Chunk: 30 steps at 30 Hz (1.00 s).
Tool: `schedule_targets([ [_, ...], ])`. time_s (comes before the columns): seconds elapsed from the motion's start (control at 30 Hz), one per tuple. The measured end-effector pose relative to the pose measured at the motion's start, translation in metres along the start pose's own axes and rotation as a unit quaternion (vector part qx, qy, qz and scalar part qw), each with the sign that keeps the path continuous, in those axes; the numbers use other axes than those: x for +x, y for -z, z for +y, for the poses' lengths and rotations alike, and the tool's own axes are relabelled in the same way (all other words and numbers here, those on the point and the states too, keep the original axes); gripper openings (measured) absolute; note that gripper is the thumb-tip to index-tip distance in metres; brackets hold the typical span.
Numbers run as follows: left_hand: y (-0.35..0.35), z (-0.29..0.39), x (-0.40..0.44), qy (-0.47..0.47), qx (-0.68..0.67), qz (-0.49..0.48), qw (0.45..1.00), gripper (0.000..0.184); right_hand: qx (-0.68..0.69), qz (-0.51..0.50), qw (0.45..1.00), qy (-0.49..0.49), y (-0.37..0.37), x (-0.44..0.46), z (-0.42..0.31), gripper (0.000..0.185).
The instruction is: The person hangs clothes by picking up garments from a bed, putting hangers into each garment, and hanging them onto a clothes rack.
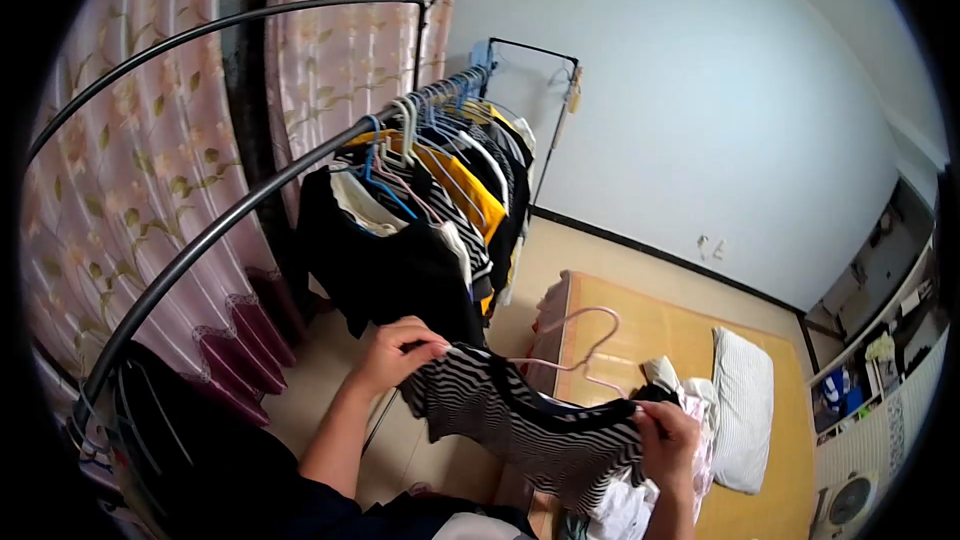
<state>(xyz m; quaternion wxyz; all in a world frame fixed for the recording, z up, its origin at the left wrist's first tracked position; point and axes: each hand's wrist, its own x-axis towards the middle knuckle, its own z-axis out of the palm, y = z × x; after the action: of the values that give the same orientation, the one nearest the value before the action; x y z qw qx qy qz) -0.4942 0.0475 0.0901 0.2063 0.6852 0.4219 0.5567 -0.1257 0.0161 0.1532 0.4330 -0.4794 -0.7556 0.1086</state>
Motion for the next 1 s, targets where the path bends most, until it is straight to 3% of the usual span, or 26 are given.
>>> schedule_targets([
  [0.2, 0.065, -0.016, -0.004, 0.026, 0.076, 0.188, 0.979, 0.012, 0.103, -0.044, 0.993, 0.048, -0.081, 0.038, -0.026, 0.01],
  [0.33, 0.089, -0.026, 0.001, -0.002, 0.188, 0.312, 0.931, 0.023, 0.178, -0.099, 0.978, -0.032, -0.119, 0.068, -0.052, 0.012],
  [0.4, 0.097, -0.031, 0.007, -0.001, 0.227, 0.39, 0.893, 0.028, 0.166, -0.113, 0.979, -0.024, -0.135, 0.085, -0.062, 0.014],
  [0.43, 0.103, -0.034, 0.007, 0.019, 0.257, 0.389, 0.884, 0.037, 0.167, -0.113, 0.979, -0.019, -0.143, 0.092, -0.067, 0.014],
  [0.6, 0.111, -0.038, 0.013, -0.002, 0.306, 0.445, 0.841, 0.044, 0.203, -0.103, 0.973, 0.032, -0.18, 0.124, -0.09, 0.017],
  [0.8, 0.109, -0.052, 0.006, 0.052, 0.321, 0.425, 0.845, 0.041, 0.176, -0.089, 0.977, 0.077, -0.223, 0.162, -0.114, 0.021],
  [1.0, 0.104, -0.06, 0.003, 0.039, 0.303, 0.401, 0.864, 0.041, 0.175, -0.088, 0.979, 0.053, -0.267, 0.185, -0.12, 0.02],
])
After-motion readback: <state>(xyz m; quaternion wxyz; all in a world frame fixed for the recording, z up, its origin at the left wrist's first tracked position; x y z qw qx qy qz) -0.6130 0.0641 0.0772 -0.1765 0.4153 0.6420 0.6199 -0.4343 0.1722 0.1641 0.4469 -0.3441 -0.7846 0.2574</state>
